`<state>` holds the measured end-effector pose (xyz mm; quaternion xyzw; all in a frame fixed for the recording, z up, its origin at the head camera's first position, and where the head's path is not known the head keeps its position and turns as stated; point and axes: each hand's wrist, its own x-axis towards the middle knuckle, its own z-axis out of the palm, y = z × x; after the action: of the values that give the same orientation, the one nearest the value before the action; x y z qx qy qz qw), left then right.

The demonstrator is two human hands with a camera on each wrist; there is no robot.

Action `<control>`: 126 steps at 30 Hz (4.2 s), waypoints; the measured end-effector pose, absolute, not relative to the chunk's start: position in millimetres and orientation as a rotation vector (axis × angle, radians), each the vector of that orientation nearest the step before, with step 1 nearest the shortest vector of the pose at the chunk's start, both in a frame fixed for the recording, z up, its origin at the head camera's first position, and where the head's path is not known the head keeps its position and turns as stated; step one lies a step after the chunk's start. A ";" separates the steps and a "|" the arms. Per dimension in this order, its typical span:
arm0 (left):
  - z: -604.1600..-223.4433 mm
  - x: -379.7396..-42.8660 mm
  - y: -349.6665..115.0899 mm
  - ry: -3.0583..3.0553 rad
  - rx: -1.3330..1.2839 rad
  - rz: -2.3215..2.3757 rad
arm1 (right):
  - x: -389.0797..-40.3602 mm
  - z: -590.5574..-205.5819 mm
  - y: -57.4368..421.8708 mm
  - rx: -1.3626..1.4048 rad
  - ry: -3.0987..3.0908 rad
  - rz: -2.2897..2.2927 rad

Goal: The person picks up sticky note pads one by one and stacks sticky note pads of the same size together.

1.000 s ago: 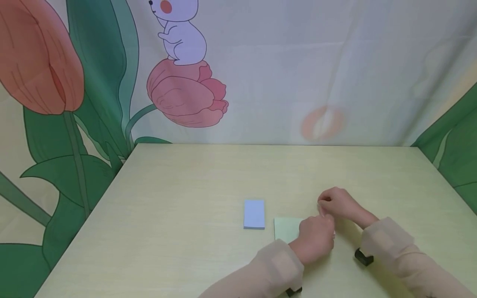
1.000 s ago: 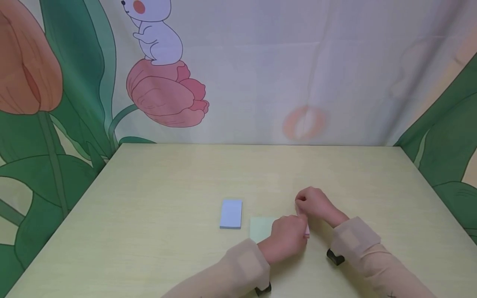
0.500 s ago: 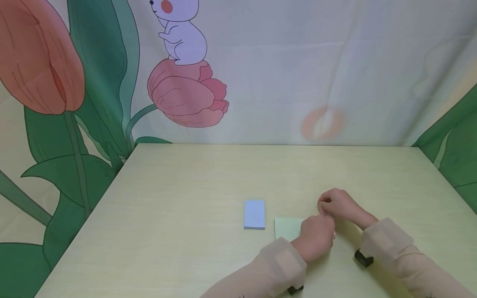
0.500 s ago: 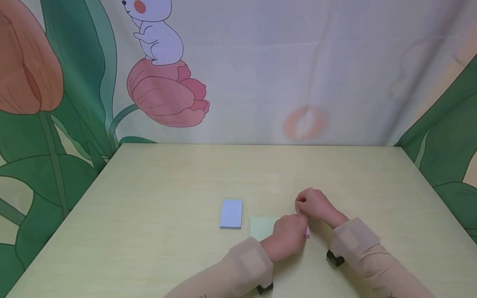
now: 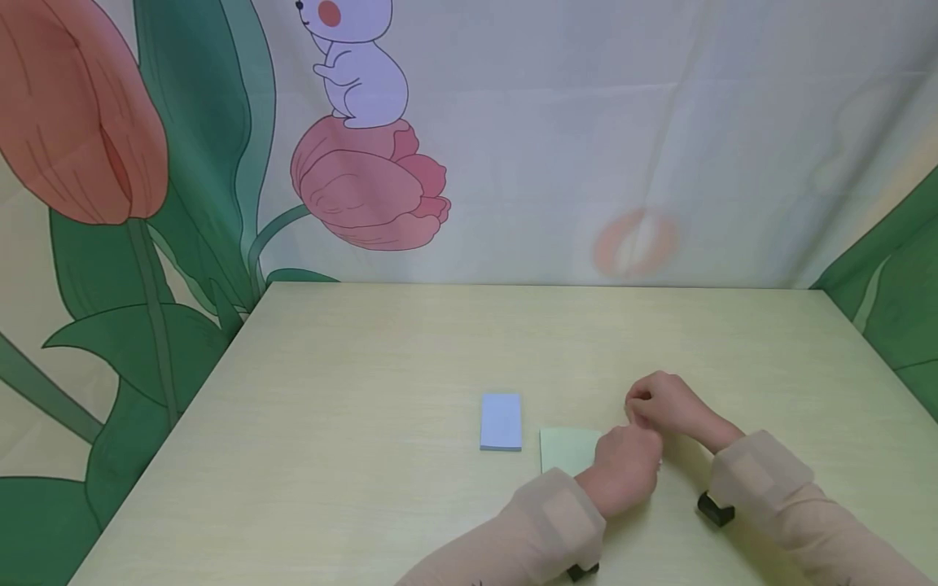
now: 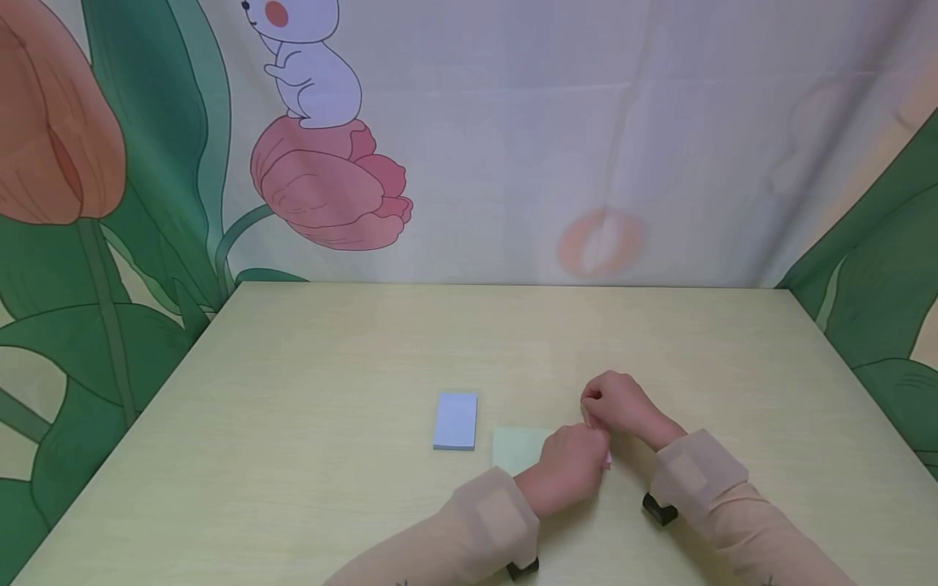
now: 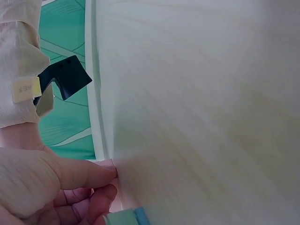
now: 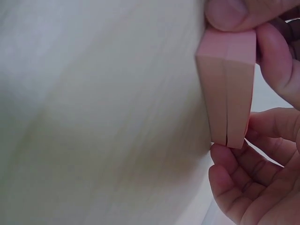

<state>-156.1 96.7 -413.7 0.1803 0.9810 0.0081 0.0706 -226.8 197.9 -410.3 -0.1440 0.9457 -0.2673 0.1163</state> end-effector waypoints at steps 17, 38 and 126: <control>-398.1 -175.4 70.2 2.728 0.504 0.584 | -223.7 -400.1 218.5 -0.109 2.764 -0.855; -405.3 -188.4 64.6 2.359 0.176 1.312 | -213.9 -407.3 214.1 0.017 2.466 -0.992; -404.1 -169.2 64.8 2.205 0.091 1.496 | -202.4 -409.9 210.9 0.047 2.453 -0.987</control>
<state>-169.2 64.8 -404.1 0.0331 0.8039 0.5452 0.2354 -202.4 210.9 -409.9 0.0173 0.8991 -0.3617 0.2460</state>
